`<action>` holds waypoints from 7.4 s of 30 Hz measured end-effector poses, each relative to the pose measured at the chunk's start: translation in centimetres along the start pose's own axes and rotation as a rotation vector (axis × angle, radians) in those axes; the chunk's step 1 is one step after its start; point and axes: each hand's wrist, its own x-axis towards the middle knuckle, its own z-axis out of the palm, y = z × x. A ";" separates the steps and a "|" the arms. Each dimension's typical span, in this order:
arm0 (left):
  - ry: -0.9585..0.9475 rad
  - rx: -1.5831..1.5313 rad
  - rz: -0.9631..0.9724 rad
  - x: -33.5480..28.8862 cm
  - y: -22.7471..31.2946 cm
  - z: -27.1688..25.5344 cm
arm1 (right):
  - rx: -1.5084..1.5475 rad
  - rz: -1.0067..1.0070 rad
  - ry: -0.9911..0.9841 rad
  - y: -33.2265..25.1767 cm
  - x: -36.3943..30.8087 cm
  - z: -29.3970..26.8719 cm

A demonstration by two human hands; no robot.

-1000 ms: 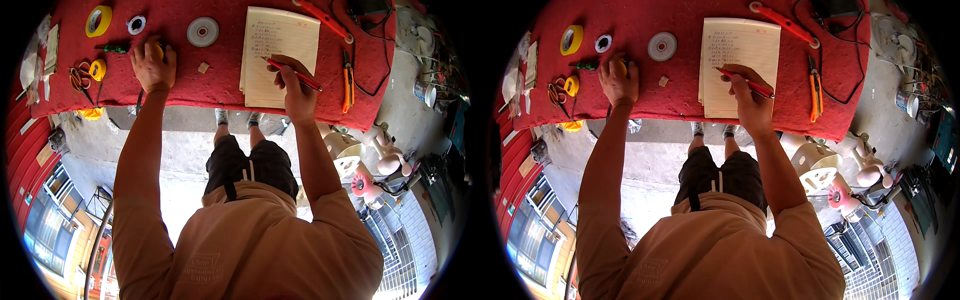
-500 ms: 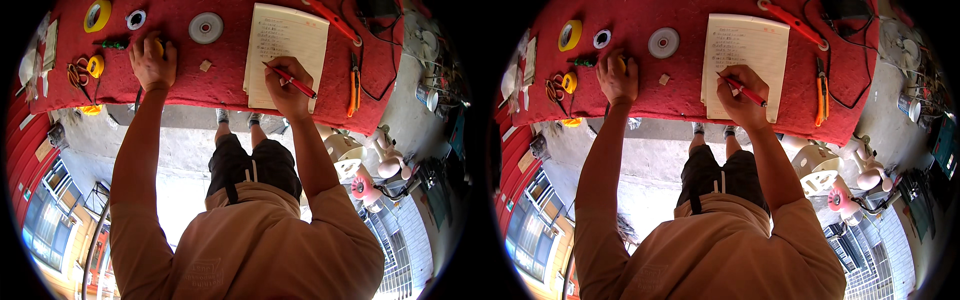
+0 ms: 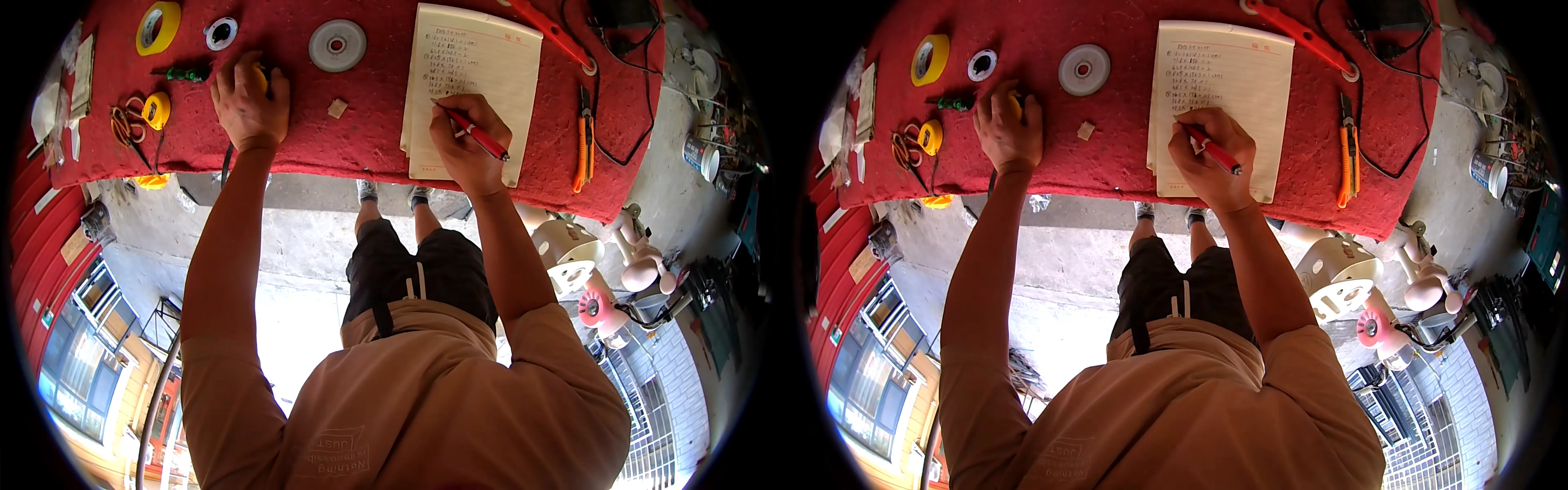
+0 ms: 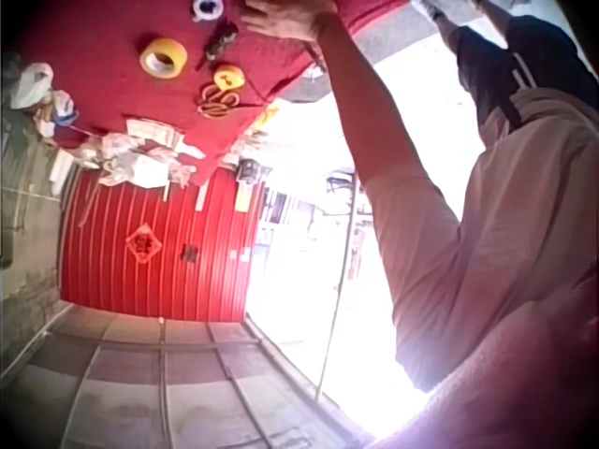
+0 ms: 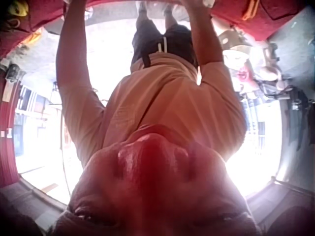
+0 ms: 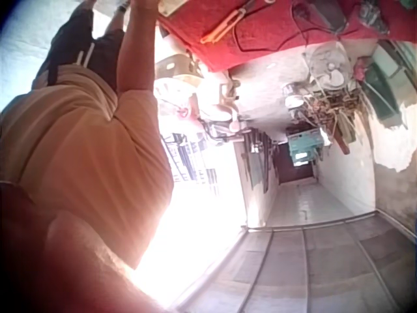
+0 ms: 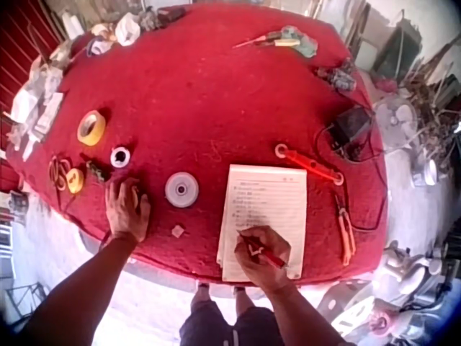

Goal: The person measures the sides of a large metal frame using a measuring tape while it sits on sawhorses, then records the dimensions with a pen in a notebook on a nearby table.

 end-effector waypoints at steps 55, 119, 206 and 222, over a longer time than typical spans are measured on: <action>-0.023 0.008 -0.013 0.0 0.1 -0.2 | -0.107 -0.006 0.055 -0.4 0.3 -0.1; 0.033 0.006 0.038 0.1 -0.5 0.3 | -0.065 0.001 -0.009 0.1 0.1 -0.1; 0.030 0.001 0.018 -0.2 -0.8 0.5 | 0.000 0.056 0.047 0.3 0.0 -1.2; 0.000 -0.008 -0.052 -0.1 0.4 -0.2 | -0.071 -0.096 0.123 -2.4 0.5 -2.1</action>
